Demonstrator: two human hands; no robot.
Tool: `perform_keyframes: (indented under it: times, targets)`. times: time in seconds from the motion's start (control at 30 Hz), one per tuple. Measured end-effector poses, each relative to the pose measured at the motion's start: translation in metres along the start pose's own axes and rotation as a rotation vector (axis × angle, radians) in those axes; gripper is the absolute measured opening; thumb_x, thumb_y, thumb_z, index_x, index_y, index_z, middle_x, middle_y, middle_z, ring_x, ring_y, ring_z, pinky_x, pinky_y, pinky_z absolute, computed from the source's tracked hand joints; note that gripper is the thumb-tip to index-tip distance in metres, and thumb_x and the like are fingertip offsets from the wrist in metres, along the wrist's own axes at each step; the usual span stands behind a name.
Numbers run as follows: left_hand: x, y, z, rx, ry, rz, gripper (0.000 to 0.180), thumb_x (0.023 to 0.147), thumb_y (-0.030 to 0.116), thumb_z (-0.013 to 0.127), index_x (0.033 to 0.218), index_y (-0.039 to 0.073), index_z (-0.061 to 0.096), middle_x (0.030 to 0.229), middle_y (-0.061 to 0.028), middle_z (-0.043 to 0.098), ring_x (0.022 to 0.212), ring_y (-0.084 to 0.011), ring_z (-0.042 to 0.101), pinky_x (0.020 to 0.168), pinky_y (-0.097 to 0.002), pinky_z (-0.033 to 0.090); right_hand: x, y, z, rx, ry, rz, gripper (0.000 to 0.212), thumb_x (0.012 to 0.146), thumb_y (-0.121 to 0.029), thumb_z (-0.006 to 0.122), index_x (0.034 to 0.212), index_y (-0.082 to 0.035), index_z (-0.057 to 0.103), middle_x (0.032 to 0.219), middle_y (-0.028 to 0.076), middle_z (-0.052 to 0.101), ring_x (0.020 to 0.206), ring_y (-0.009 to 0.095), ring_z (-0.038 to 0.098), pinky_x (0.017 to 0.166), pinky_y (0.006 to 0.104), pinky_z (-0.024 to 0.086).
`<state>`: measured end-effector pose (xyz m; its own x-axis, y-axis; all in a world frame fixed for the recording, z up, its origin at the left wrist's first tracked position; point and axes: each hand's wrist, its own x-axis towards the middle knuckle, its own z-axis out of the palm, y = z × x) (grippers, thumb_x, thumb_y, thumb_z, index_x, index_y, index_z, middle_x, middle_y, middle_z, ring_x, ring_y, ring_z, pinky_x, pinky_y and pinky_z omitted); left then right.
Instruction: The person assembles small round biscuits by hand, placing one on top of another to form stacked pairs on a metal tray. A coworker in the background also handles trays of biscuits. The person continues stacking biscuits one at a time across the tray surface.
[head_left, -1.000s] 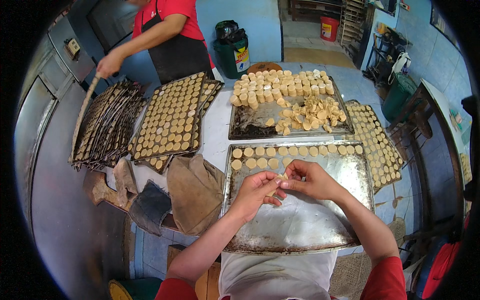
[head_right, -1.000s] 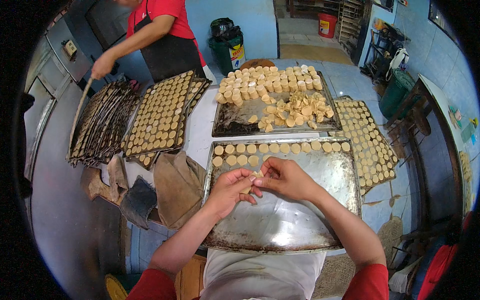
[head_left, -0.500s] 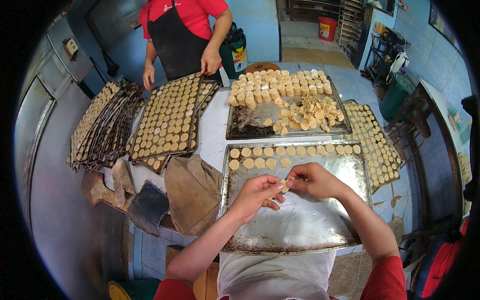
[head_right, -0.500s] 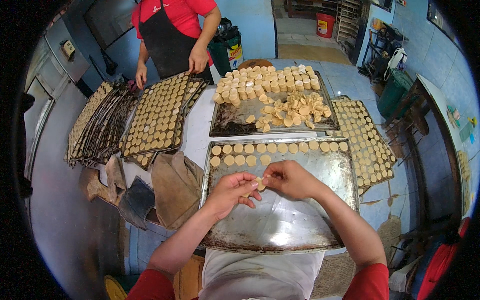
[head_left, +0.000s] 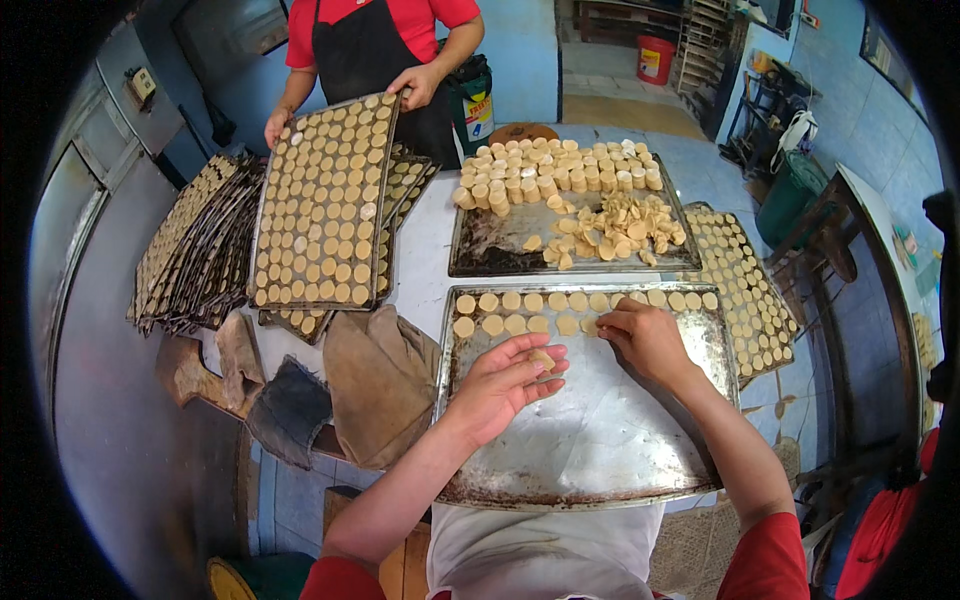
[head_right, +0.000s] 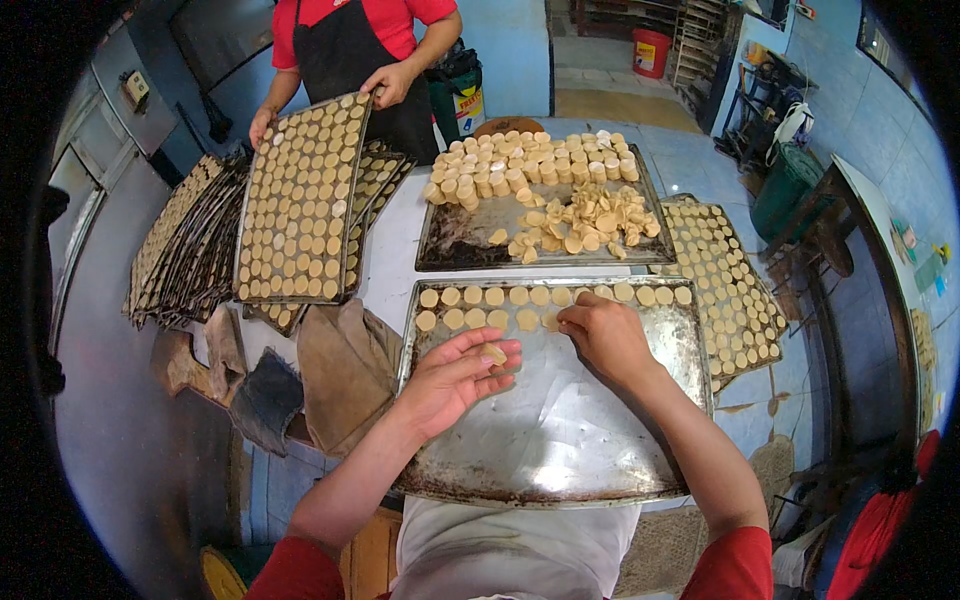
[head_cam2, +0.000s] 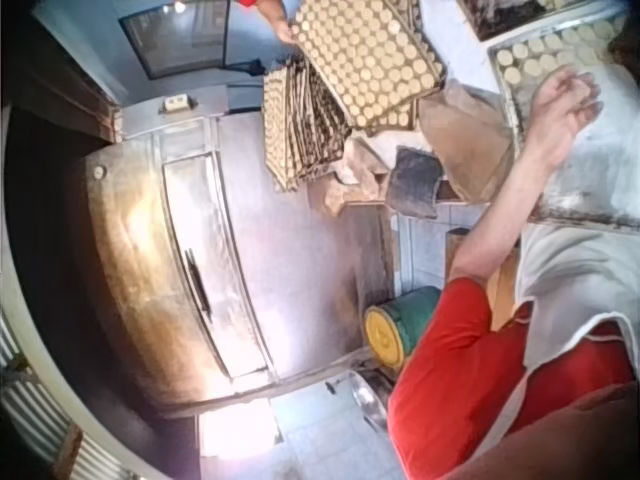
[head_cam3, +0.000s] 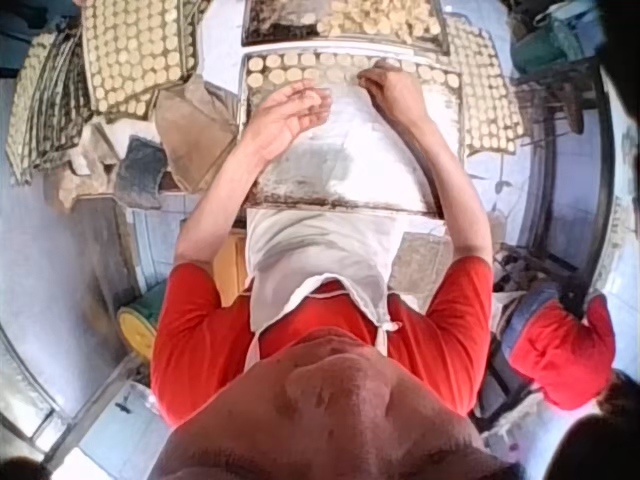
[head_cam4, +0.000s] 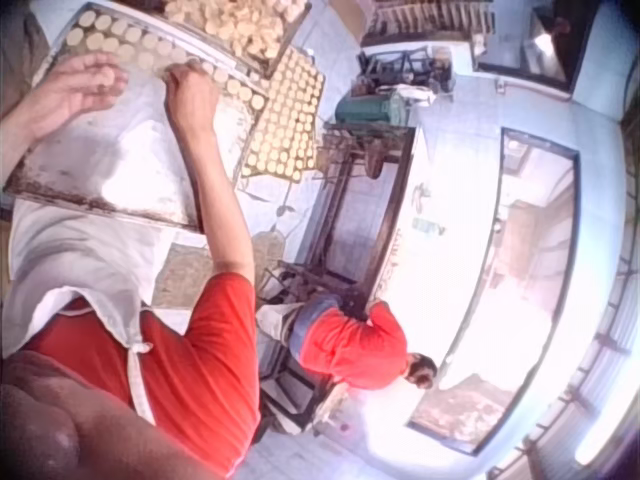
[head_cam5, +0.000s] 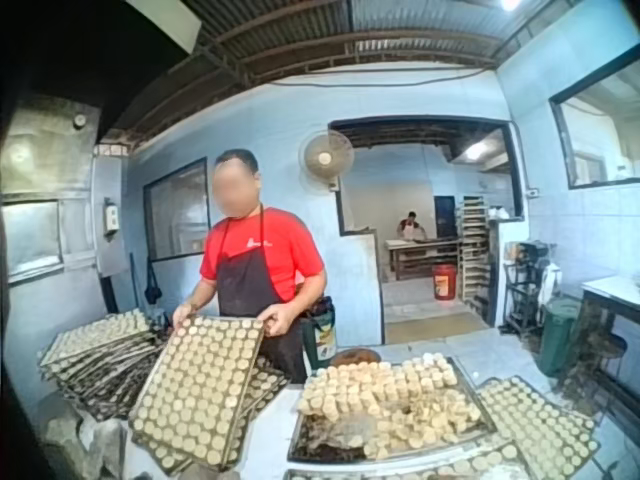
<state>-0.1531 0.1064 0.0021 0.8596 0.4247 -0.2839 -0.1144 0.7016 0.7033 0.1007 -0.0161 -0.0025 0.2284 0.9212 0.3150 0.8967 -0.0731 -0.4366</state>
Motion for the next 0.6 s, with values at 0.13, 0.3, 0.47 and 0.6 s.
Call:
perform_keyframes:
  times: [0.13,0.3,0.47,0.6]
  targets:
    - [0.007,-0.007,0.001,0.117,0.040,0.015,0.043,0.110,0.005,0.067,0.151,-0.001,0.058,0.143,-0.0156,0.068,0.128,-0.0261,0.069,0.106,-0.0418,0.060,0.004,-0.005,-0.002,-0.050,-0.041,0.015,0.015,0.100,-0.019,0.075,0.103,-0.008,0.083,0.098,0.012,0.075,0.089,0.038,0.074,0.079,0.0475,0.060]
    - [0.006,-0.015,0.001,0.226,0.072,0.088,0.042,0.109,0.002,0.068,0.151,0.000,0.060,0.138,-0.0120,0.069,0.124,-0.0227,0.070,0.098,-0.0370,0.063,0.030,0.002,-0.039,0.171,-0.470,0.072,0.019,0.104,-0.020,0.072,0.110,-0.006,0.083,0.111,0.013,0.080,0.093,0.032,0.078,0.082,0.0427,0.061]
    - [0.008,-0.015,0.011,0.334,0.075,0.141,0.042,0.109,0.002,0.067,0.150,0.001,0.059,0.135,-0.0105,0.069,0.121,-0.0222,0.071,0.095,-0.0354,0.064,0.047,0.005,-0.034,0.611,0.129,0.195,0.025,0.107,-0.025,0.073,0.110,-0.002,0.081,0.094,0.014,0.081,0.083,0.025,0.076,0.080,0.0406,0.059]
    - [0.011,-0.018,0.012,0.277,0.085,0.252,0.025,0.109,0.001,0.068,0.133,0.001,0.063,0.132,-0.0118,0.070,0.117,-0.0205,0.072,0.096,-0.0345,0.064,0.042,-0.017,-0.020,0.417,0.046,0.005,0.026,0.105,-0.026,0.077,0.108,0.001,0.079,0.085,0.014,0.078,0.078,0.020,0.071,0.075,0.0384,0.057]
